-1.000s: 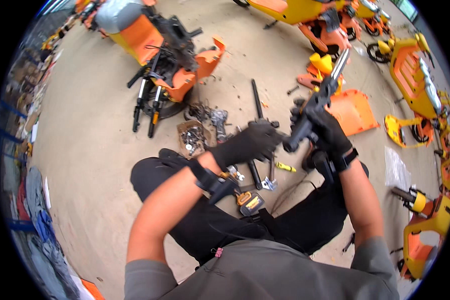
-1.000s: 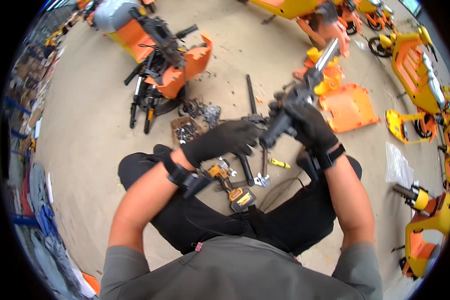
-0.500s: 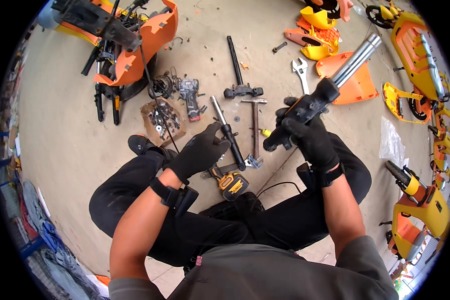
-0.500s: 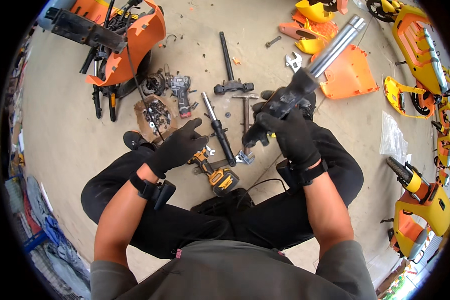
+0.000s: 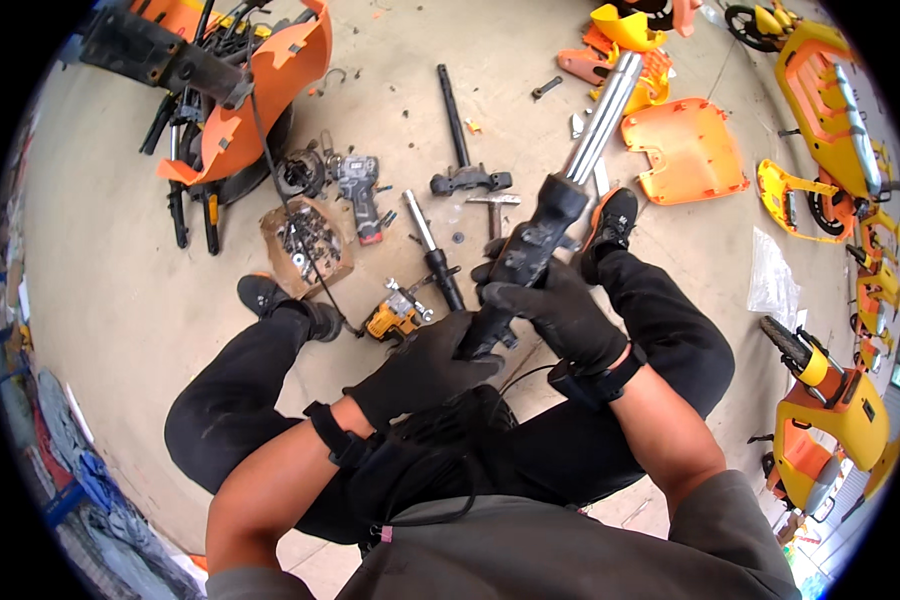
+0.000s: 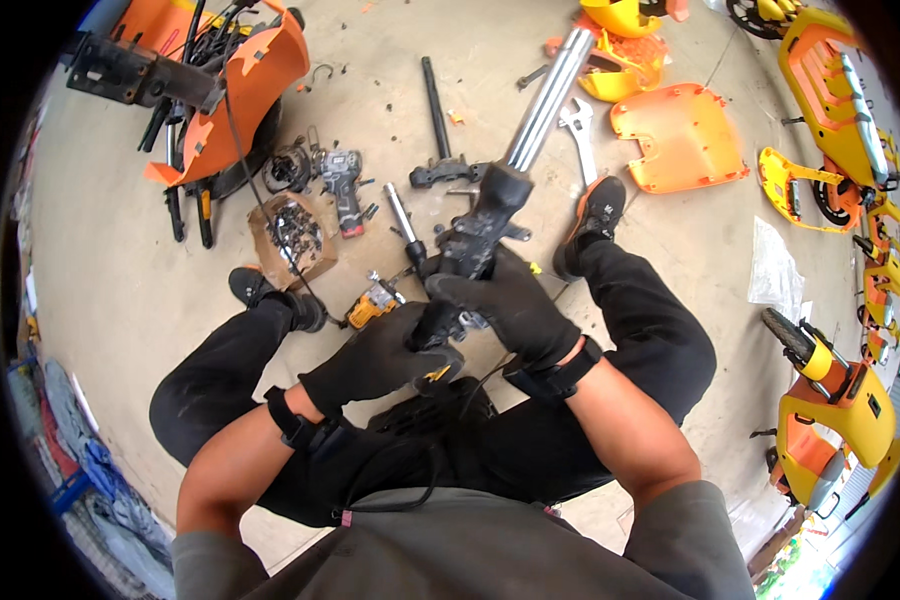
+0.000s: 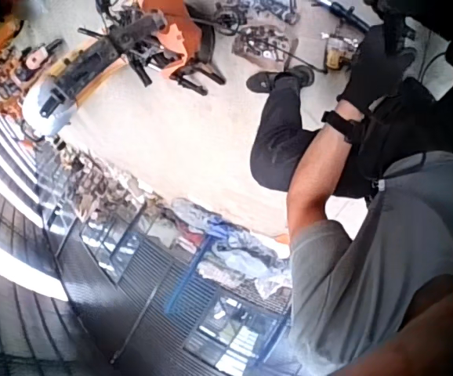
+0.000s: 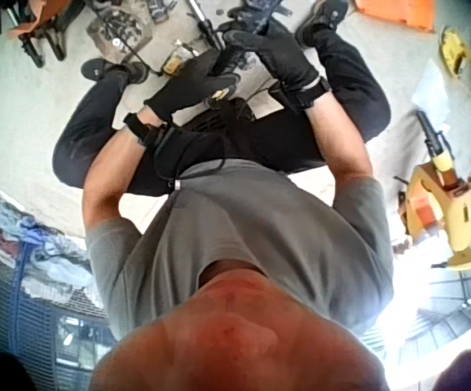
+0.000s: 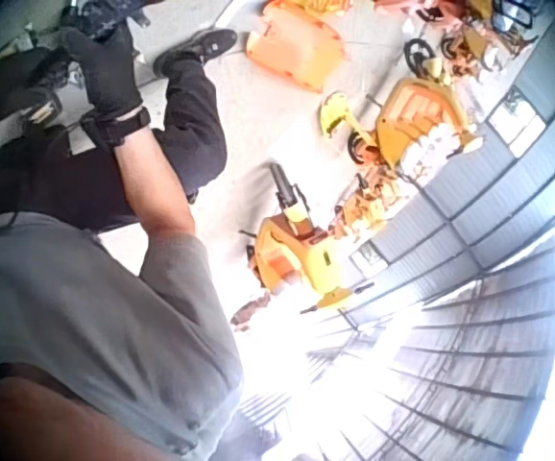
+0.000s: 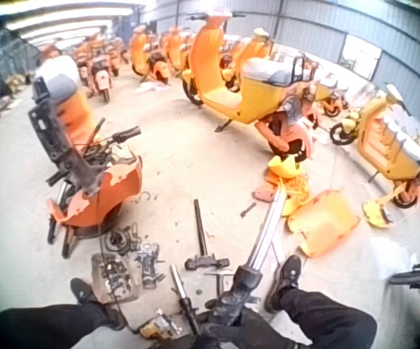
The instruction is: The person removes internal components from motorcycle front forks by tapping a metal rod with a hammer, then picks up and examines a triple tree clamp.
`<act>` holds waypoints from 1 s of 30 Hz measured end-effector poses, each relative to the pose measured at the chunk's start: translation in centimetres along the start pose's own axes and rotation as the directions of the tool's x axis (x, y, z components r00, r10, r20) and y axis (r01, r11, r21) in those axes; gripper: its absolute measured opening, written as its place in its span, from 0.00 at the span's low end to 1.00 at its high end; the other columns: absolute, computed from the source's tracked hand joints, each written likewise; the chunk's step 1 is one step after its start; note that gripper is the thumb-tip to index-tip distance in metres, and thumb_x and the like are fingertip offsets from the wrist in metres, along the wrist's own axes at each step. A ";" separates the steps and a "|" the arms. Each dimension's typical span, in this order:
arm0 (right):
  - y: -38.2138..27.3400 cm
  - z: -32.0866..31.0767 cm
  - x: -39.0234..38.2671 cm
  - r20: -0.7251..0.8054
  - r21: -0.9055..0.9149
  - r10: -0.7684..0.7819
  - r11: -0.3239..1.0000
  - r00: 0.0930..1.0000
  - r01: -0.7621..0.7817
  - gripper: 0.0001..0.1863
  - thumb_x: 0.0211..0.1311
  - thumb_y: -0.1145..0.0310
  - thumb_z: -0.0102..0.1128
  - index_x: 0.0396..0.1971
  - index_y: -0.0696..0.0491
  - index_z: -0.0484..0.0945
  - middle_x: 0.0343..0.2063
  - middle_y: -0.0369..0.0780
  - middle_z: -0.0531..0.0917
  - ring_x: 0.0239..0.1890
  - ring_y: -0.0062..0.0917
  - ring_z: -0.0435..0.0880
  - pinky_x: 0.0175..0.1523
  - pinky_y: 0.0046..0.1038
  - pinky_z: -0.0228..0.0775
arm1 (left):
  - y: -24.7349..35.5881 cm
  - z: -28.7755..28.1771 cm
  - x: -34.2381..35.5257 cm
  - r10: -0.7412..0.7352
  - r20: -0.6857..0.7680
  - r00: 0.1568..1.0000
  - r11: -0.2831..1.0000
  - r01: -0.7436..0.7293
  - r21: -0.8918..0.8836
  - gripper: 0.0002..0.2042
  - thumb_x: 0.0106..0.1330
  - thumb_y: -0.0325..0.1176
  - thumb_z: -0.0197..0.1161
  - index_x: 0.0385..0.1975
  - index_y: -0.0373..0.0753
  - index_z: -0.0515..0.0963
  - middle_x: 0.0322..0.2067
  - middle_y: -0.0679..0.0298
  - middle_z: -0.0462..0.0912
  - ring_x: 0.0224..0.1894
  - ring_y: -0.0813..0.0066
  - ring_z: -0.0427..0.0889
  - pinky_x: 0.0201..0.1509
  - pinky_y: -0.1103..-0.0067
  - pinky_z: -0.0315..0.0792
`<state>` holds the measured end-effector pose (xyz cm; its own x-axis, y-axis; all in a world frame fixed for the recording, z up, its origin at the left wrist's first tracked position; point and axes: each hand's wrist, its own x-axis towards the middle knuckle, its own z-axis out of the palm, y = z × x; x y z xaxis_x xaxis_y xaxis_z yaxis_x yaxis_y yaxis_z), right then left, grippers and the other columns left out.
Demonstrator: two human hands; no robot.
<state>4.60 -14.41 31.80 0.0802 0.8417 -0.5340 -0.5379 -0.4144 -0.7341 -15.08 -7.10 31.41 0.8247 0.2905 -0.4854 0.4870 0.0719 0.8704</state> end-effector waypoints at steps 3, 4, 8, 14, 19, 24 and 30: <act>0.9 -0.1 0.3 0.026 -0.064 0.005 0.998 1.000 -0.004 0.29 0.59 0.73 0.70 0.60 0.59 0.70 0.48 0.43 0.83 0.50 0.27 0.83 0.58 0.30 0.75 | -1.1 0.3 -0.1 0.028 -0.047 0.999 1.000 -0.028 0.002 0.20 0.63 0.36 0.68 0.50 0.30 0.75 0.36 0.59 0.81 0.39 0.75 0.79 0.45 0.76 0.74; 0.9 0.0 0.4 0.058 -0.085 -0.010 0.996 0.998 0.015 0.29 0.59 0.72 0.70 0.59 0.60 0.70 0.49 0.43 0.83 0.50 0.26 0.83 0.58 0.30 0.75 | -1.2 0.2 -0.3 0.042 -0.052 0.998 0.999 -0.041 0.025 0.20 0.63 0.36 0.68 0.50 0.30 0.75 0.37 0.58 0.81 0.39 0.74 0.80 0.45 0.76 0.74; 0.1 0.7 0.1 0.052 -0.093 -0.033 0.995 0.998 0.038 0.19 0.61 0.72 0.69 0.51 0.58 0.77 0.43 0.37 0.84 0.45 0.19 0.82 0.52 0.24 0.75 | -1.1 0.1 -0.3 0.100 -0.062 0.993 0.995 -0.098 0.022 0.20 0.62 0.34 0.67 0.51 0.31 0.76 0.39 0.56 0.83 0.39 0.71 0.81 0.46 0.74 0.74; 0.1 0.4 0.2 0.045 -0.166 -0.056 0.984 0.997 0.063 0.22 0.60 0.69 0.70 0.53 0.58 0.76 0.43 0.37 0.83 0.46 0.19 0.81 0.54 0.24 0.75 | -0.1 0.0 -0.2 0.060 -0.030 0.998 0.998 -0.060 0.004 0.19 0.63 0.35 0.66 0.50 0.32 0.76 0.36 0.58 0.83 0.38 0.71 0.81 0.45 0.74 0.75; 0.5 0.0 0.1 0.040 -0.197 -0.066 0.978 0.997 0.073 0.25 0.61 0.68 0.70 0.56 0.57 0.73 0.46 0.36 0.82 0.48 0.18 0.80 0.56 0.24 0.73 | -0.3 0.1 -0.3 0.071 -0.021 0.997 0.997 -0.072 -0.026 0.19 0.62 0.34 0.66 0.50 0.31 0.76 0.35 0.59 0.82 0.37 0.73 0.80 0.44 0.75 0.74; 0.7 -0.2 0.1 -0.027 -0.033 -0.054 0.998 0.998 0.053 0.30 0.62 0.66 0.68 0.61 0.61 0.68 0.45 0.44 0.83 0.46 0.27 0.84 0.54 0.30 0.76 | -0.5 0.0 0.0 0.070 0.004 0.998 0.996 -0.070 -0.057 0.17 0.63 0.35 0.66 0.46 0.31 0.76 0.33 0.59 0.81 0.34 0.76 0.79 0.40 0.75 0.74; 2.0 -0.9 0.2 -0.054 0.056 -0.053 0.997 0.997 0.056 0.29 0.63 0.68 0.67 0.60 0.61 0.66 0.42 0.45 0.83 0.40 0.30 0.85 0.48 0.31 0.79 | -0.4 0.7 -0.1 0.118 -0.050 0.992 0.984 -0.111 0.138 0.20 0.61 0.42 0.69 0.44 0.31 0.76 0.30 0.55 0.82 0.31 0.70 0.81 0.36 0.72 0.74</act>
<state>4.26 -15.39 29.87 0.1541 0.8424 -0.5164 -0.5791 -0.3465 -0.7380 -15.13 -7.84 31.05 0.8612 0.3441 -0.3741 0.4278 -0.0932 0.8990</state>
